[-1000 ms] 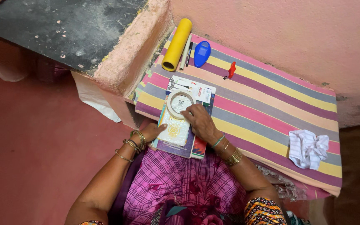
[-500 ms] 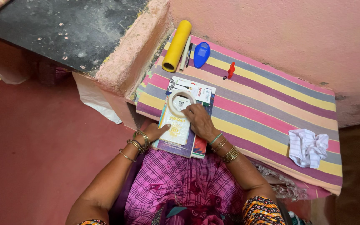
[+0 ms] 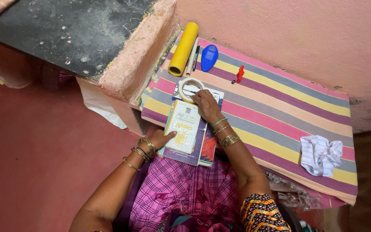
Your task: The person clears several items from a striped workbench, including books, small boxes, tape, a stapler, and a yellow roll, then wipes the surface with a white cloth. The person stacks the cleared items to one side and continues wiping the remaining area.
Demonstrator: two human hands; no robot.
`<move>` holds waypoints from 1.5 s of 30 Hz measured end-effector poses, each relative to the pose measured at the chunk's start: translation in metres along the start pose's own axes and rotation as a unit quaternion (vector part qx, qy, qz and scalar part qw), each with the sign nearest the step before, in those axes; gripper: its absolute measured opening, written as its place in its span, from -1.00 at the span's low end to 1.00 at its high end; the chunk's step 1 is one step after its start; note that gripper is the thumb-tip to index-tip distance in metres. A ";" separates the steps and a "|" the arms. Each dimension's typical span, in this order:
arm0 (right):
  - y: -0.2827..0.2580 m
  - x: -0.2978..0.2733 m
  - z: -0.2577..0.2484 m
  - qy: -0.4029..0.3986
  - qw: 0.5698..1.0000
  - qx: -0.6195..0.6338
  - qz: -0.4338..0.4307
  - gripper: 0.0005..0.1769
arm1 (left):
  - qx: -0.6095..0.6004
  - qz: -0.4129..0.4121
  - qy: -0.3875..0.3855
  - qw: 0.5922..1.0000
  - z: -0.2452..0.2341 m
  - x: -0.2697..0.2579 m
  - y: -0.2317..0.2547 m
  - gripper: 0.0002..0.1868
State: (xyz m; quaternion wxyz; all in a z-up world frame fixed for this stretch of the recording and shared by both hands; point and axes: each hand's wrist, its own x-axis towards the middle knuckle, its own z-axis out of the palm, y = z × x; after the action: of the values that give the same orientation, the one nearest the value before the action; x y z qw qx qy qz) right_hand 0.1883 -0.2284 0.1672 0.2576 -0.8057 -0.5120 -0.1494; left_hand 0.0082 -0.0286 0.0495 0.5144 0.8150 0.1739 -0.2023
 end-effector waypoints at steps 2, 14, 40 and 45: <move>0.004 0.001 -0.002 -0.025 1.000 0.001 0.004 -0.60 | -0.009 0.006 -0.003 1.000 0.000 -0.002 0.002 -0.18; 0.125 -0.014 0.019 0.050 0.944 -0.140 0.293 -0.31 | -0.025 0.000 -0.019 0.999 -0.004 -0.014 0.011 -0.17; 0.076 -0.092 0.003 0.174 0.906 -0.127 0.365 -0.56 | -0.050 -0.007 -0.024 0.998 -0.005 -0.018 0.016 -0.20; 0.026 -0.094 0.011 0.187 0.935 -0.131 0.271 -0.54 | -0.022 0.005 -0.021 1.000 -0.005 -0.014 0.013 -0.19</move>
State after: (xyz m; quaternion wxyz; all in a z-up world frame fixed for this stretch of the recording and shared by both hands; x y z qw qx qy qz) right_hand 0.1707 -0.3009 0.1039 0.2714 -0.8981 -0.1925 -0.2875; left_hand 0.0037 -0.0302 0.0684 0.5365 0.8000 0.1631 -0.2132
